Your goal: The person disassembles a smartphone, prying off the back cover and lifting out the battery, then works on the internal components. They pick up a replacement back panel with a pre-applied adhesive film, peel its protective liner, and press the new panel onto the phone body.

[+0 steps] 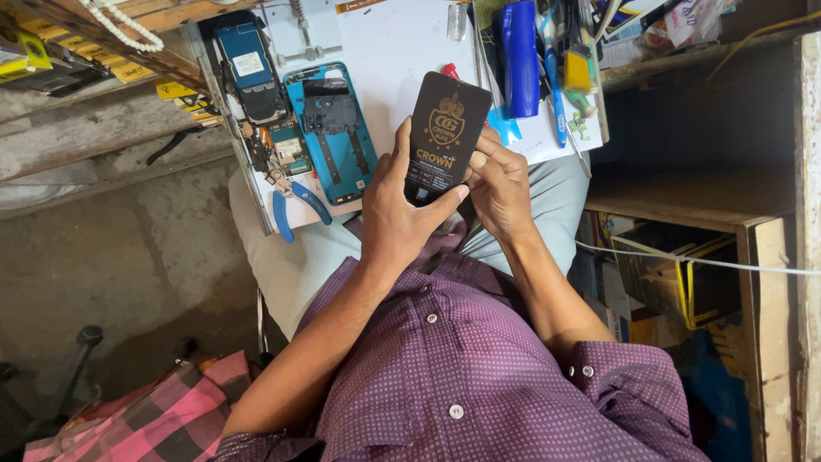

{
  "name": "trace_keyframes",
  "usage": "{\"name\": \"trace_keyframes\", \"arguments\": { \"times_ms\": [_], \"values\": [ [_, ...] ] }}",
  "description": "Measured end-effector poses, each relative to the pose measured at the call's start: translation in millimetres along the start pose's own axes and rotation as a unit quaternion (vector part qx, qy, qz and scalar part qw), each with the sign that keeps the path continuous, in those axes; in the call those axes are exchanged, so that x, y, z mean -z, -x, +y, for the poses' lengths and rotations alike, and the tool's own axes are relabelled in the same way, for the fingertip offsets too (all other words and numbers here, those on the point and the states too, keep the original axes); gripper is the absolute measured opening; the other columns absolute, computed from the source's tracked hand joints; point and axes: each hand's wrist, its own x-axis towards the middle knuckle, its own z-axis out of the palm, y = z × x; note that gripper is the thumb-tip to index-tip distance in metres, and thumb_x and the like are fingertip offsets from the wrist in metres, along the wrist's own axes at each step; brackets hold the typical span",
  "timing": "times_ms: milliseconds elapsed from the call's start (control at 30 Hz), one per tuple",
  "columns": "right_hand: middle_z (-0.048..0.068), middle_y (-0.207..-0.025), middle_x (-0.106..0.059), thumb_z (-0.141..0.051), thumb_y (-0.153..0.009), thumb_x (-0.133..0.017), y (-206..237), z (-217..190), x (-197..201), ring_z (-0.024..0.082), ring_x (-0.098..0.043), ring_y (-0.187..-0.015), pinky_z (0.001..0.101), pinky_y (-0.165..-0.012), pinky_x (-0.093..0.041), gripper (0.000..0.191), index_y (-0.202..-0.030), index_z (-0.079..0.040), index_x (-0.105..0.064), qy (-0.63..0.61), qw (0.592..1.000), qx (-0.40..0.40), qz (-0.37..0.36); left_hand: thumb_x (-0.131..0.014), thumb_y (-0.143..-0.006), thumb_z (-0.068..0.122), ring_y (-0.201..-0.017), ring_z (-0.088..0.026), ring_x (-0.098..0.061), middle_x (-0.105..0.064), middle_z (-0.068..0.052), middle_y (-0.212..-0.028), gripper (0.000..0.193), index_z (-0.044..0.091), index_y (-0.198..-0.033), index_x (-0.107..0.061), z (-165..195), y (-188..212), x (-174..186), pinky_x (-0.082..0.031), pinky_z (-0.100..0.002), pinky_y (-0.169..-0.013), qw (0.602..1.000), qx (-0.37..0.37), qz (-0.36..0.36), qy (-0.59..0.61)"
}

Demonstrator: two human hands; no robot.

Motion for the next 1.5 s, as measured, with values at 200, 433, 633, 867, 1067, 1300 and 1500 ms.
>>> {"name": "trace_keyframes", "arguments": {
  "times_ms": [200,433,633,867,1067,1300,1500],
  "values": [
    [0.008,-0.142,-0.053,-0.005,-0.106,-0.059,-0.3,0.2,0.0,0.019,-0.060,-0.124,0.0337,-0.104,-0.055,0.036,-0.138,0.012,-0.060,-0.001,1.000,0.001,0.001,-0.090,-0.079,0.028,-0.104,-0.028,-0.071,-0.066,-0.016,-0.114,0.100,0.009,-0.159,-0.034,1.1,-0.3,0.4,-0.059,-0.039,-0.087,1.000,0.003,-0.002,0.005],
    [0.008,-0.141,-0.053,-0.006,-0.106,-0.059,-1.5,-0.8,-0.2,0.019,-0.061,-0.123,0.0341,-0.104,-0.056,0.036,-0.138,0.012,-0.060,-0.003,1.000,0.000,0.002,-0.090,-0.080,0.028,-0.105,-0.028,-0.071,-0.066,-0.016,-0.115,0.100,0.009,-0.160,-0.034,0.8,-0.8,-0.4,-0.058,-0.039,-0.088,1.000,0.000,0.000,0.005],
    [0.007,-0.141,-0.054,-0.007,-0.106,-0.061,-0.2,0.6,0.9,0.018,-0.062,-0.122,0.0337,-0.104,-0.056,0.036,-0.137,0.012,-0.060,-0.003,1.000,0.000,0.004,-0.091,-0.079,0.029,-0.105,-0.029,-0.071,-0.066,-0.016,-0.115,0.101,0.009,-0.160,-0.033,-1.6,-0.1,-1.3,-0.058,-0.039,-0.088,1.000,-0.007,0.003,0.000],
    [0.008,-0.140,-0.054,-0.008,-0.107,-0.061,0.0,-0.2,0.4,0.020,-0.063,-0.120,0.0349,-0.103,-0.057,0.037,-0.138,0.012,-0.060,-0.005,1.000,-0.003,-0.002,-0.090,-0.080,0.029,-0.103,-0.028,-0.071,-0.066,-0.016,-0.113,0.101,0.009,-0.160,-0.032,-1.4,0.7,-0.8,-0.058,-0.039,-0.087,1.000,-0.005,-0.003,0.005],
    [0.008,-0.141,-0.053,-0.009,-0.106,-0.061,-0.6,-1.3,-1.0,0.020,-0.063,-0.123,0.0354,-0.104,-0.056,0.037,-0.137,0.012,-0.060,-0.003,1.000,0.000,-0.003,-0.091,-0.080,0.028,-0.103,-0.029,-0.071,-0.066,-0.016,-0.113,0.100,0.009,-0.159,-0.033,0.1,-0.2,-0.6,-0.058,-0.039,-0.086,1.000,-0.005,-0.001,0.002],
    [0.008,-0.141,-0.054,-0.009,-0.106,-0.062,-0.6,-1.2,-1.1,0.019,-0.062,-0.124,0.0354,-0.105,-0.056,0.038,-0.137,0.012,-0.060,-0.004,1.000,0.000,-0.004,-0.090,-0.080,0.028,-0.102,-0.028,-0.071,-0.066,-0.015,-0.112,0.100,0.010,-0.160,-0.033,0.1,-0.5,-0.4,-0.058,-0.039,-0.086,1.000,0.001,-0.001,0.007],
    [0.008,-0.140,-0.054,-0.010,-0.106,-0.062,-1.5,-1.2,-1.3,0.020,-0.063,-0.122,0.0358,-0.105,-0.056,0.038,-0.137,0.012,-0.060,-0.005,1.000,0.001,-0.003,-0.091,-0.080,0.029,-0.103,-0.028,-0.071,-0.066,-0.016,-0.113,0.101,0.010,-0.160,-0.033,-0.1,-0.9,0.0,-0.058,-0.039,-0.086,1.000,0.000,-0.003,0.005]
  ]
}}
